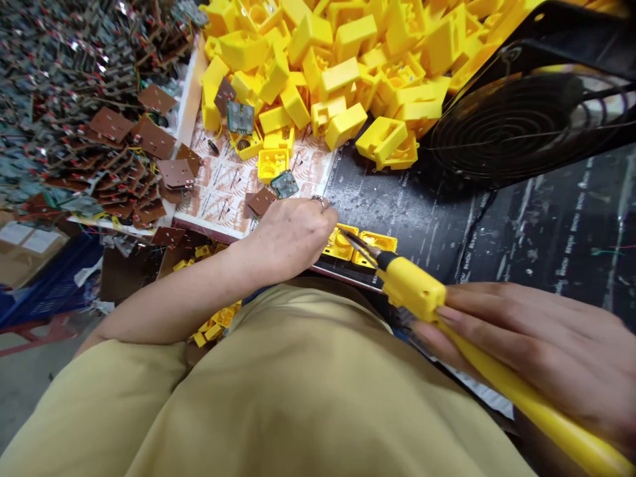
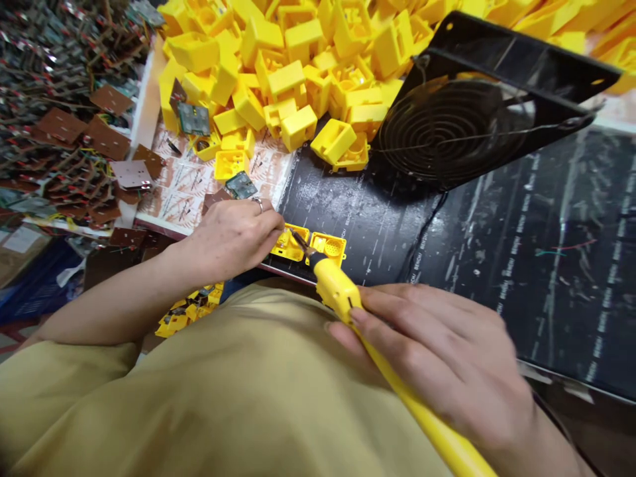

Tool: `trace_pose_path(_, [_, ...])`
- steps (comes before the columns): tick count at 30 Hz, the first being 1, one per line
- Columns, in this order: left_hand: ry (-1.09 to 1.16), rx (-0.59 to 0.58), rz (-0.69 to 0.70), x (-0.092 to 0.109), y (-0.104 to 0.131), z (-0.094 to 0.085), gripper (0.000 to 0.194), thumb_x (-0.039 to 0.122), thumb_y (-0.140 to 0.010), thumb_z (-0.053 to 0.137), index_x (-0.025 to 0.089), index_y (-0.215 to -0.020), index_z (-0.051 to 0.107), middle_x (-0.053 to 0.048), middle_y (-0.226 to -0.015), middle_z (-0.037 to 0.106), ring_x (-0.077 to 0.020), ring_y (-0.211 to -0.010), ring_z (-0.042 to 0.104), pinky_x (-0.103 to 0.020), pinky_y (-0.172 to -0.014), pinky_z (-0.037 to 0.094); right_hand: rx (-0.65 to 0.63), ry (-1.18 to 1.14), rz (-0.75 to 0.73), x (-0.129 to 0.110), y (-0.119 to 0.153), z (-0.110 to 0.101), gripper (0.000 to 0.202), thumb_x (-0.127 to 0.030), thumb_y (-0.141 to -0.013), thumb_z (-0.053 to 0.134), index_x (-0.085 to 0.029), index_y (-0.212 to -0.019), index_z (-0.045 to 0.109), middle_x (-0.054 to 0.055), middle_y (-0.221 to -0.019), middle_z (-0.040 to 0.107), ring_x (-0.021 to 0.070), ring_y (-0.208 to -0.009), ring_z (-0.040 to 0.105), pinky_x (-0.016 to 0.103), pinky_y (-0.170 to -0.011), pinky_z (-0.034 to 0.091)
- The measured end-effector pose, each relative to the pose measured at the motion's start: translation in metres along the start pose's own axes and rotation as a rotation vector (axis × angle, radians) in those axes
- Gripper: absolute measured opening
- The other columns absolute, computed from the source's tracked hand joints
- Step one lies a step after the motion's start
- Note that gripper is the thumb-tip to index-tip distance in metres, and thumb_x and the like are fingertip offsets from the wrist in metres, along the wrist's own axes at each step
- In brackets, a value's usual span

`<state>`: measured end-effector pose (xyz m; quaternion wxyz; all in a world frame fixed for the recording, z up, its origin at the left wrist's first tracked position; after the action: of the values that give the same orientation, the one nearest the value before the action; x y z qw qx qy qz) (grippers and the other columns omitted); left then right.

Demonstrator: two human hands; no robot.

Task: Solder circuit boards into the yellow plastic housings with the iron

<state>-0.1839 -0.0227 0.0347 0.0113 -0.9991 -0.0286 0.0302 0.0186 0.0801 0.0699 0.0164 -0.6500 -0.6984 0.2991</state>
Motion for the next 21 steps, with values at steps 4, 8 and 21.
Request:
trace_pose_path(4, [0.034,-0.015,-0.021,-0.005,0.001,0.003,0.019,0.017,-0.090,0.049,0.015,-0.084,0.067,-0.008,-0.075,0.069,-0.0225,-0.070,0.068,-0.030,-0.055,0.043,-0.004,0.004,0.006,0.001,0.006,-0.008,0.025,-0.016,-0.086,0.070,-0.024,-0.108,0.060,0.001,-0.083,0.071,0.0133,-0.074,0.070,0.024,-0.064,0.059])
trace_pose_path(8, [0.059,-0.016,-0.013,-0.006,0.001,0.003,0.021,0.017,-0.090,0.047,0.014,-0.083,0.067,-0.007,-0.075,0.069,-0.0225,-0.069,0.068,-0.031,-0.055,0.044,0.059,-0.018,0.128,0.002,0.006,-0.008,0.024,-0.013,-0.086,0.070,-0.022,-0.105,0.058,0.001,-0.084,0.070,0.0122,-0.079,0.070,0.023,-0.071,0.058])
trace_pose_path(21, [0.289,-0.010,-0.059,-0.018,0.008,0.000,0.027,0.025,-0.095,0.047,0.017,-0.090,0.073,-0.006,-0.086,0.074,-0.0201,-0.080,0.070,-0.030,-0.068,0.050,0.008,0.069,0.066,-0.001,-0.006,0.000,0.059,-0.021,-0.093,0.063,-0.023,-0.147,0.040,0.002,-0.090,0.075,0.0152,-0.080,0.072,0.024,-0.068,0.059])
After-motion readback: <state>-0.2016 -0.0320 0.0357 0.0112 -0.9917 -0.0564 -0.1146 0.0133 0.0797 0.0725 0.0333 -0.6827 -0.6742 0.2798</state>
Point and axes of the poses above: each hand's wrist, its own y-axis away from the middle knuckle, its own z-axis out of the palm, x = y × z, the point moved 4 cm from there along -y, towards the middle knuckle
